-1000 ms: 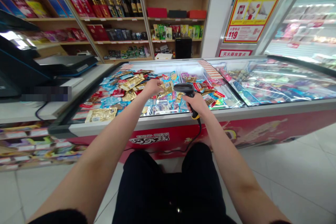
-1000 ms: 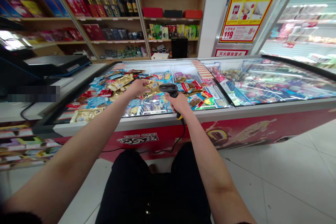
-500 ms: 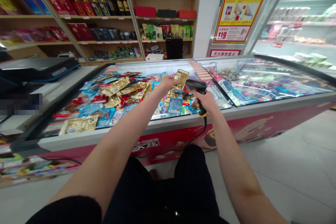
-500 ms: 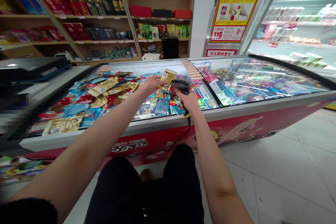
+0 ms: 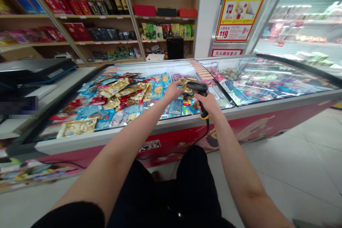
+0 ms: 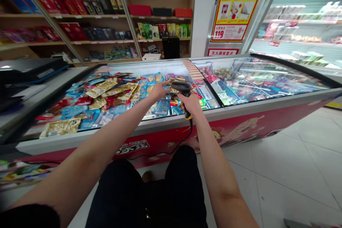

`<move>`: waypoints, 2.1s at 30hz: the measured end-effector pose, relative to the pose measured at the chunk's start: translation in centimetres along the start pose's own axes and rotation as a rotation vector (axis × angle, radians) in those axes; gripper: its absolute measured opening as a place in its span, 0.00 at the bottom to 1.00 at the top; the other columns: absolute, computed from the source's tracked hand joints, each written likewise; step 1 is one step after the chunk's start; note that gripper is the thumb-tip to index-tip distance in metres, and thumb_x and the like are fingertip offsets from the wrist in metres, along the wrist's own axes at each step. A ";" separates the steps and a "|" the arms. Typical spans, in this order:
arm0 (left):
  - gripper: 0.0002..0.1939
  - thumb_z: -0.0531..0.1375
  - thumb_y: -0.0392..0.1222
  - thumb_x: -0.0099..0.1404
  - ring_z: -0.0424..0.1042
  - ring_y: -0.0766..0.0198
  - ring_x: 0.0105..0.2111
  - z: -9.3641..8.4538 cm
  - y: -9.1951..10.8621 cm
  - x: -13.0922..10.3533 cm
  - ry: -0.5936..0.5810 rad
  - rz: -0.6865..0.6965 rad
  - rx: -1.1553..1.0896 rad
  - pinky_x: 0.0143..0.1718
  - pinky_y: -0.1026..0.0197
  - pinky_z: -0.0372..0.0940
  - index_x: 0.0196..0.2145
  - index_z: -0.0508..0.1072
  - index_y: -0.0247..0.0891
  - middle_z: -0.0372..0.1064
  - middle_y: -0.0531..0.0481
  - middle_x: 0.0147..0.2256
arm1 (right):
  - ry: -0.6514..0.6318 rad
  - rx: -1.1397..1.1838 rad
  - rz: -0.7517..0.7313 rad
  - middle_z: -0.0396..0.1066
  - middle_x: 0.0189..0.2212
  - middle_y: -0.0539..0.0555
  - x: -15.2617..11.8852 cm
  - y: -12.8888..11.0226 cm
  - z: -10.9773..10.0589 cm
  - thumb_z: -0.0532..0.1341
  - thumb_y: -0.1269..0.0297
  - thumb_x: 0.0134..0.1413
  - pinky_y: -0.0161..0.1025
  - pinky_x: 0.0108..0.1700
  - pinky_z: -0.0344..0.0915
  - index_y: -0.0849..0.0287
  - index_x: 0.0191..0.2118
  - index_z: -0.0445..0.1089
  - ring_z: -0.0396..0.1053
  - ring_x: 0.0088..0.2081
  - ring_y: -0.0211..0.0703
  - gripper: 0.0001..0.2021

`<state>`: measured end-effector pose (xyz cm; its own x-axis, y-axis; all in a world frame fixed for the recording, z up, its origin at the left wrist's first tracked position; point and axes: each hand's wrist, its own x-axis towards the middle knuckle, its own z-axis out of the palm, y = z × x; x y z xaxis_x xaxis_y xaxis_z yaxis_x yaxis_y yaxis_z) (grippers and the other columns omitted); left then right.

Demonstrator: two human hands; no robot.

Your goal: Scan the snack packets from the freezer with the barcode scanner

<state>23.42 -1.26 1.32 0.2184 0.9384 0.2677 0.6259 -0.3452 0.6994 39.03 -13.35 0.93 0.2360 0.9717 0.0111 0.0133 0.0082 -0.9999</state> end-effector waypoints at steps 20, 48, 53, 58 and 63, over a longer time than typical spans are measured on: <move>0.24 0.61 0.39 0.60 0.70 0.43 0.56 -18.1 -12.7 -5.3 0.366 -0.254 0.416 0.61 0.50 0.61 0.53 0.78 0.36 0.74 0.37 0.54 | -0.290 -0.145 -0.026 0.62 0.13 0.45 -2.3 0.0 13.8 0.66 0.65 0.55 0.32 0.14 0.58 0.56 0.26 0.62 0.59 0.12 0.34 0.12; 0.14 0.71 0.37 0.45 0.71 0.60 0.29 -22.8 -14.9 -6.5 0.438 -0.485 -0.184 0.34 0.60 0.68 0.30 0.72 0.37 0.64 0.55 0.22 | -0.391 -0.230 -0.042 0.62 0.12 0.45 -3.4 0.5 19.9 0.68 0.61 0.54 0.32 0.14 0.59 0.56 0.25 0.62 0.58 0.12 0.34 0.15; 0.16 0.72 0.38 0.42 0.72 0.61 0.28 -20.9 -14.2 -6.3 0.380 -0.449 -0.364 0.34 0.60 0.69 0.28 0.70 0.37 0.67 0.55 0.23 | -0.393 -0.255 -0.085 0.63 0.13 0.46 -3.1 0.6 19.4 0.67 0.61 0.55 0.32 0.15 0.59 0.56 0.23 0.62 0.59 0.12 0.35 0.15; 0.14 0.71 0.38 0.42 0.71 0.61 0.28 -19.8 -13.7 -6.2 0.385 -0.423 -0.284 0.33 0.60 0.69 0.27 0.72 0.37 0.67 0.54 0.22 | -0.378 -0.270 -0.073 0.62 0.12 0.47 -3.5 -0.1 18.8 0.65 0.63 0.57 0.33 0.15 0.58 0.56 0.21 0.61 0.58 0.12 0.35 0.17; 0.15 0.72 0.40 0.41 0.71 0.60 0.27 -19.2 -13.2 -6.3 0.359 -0.396 -0.265 0.31 0.60 0.68 0.26 0.71 0.38 0.66 0.54 0.21 | -0.368 -0.247 -0.086 0.62 0.12 0.46 -3.7 -0.3 18.5 0.65 0.64 0.56 0.33 0.15 0.59 0.55 0.21 0.61 0.58 0.12 0.35 0.16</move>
<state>-0.62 -2.88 3.17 -0.2890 0.9488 0.1278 0.3897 -0.0053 0.9209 20.18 -12.60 1.03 -0.1368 0.9896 0.0451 0.2597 0.0797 -0.9624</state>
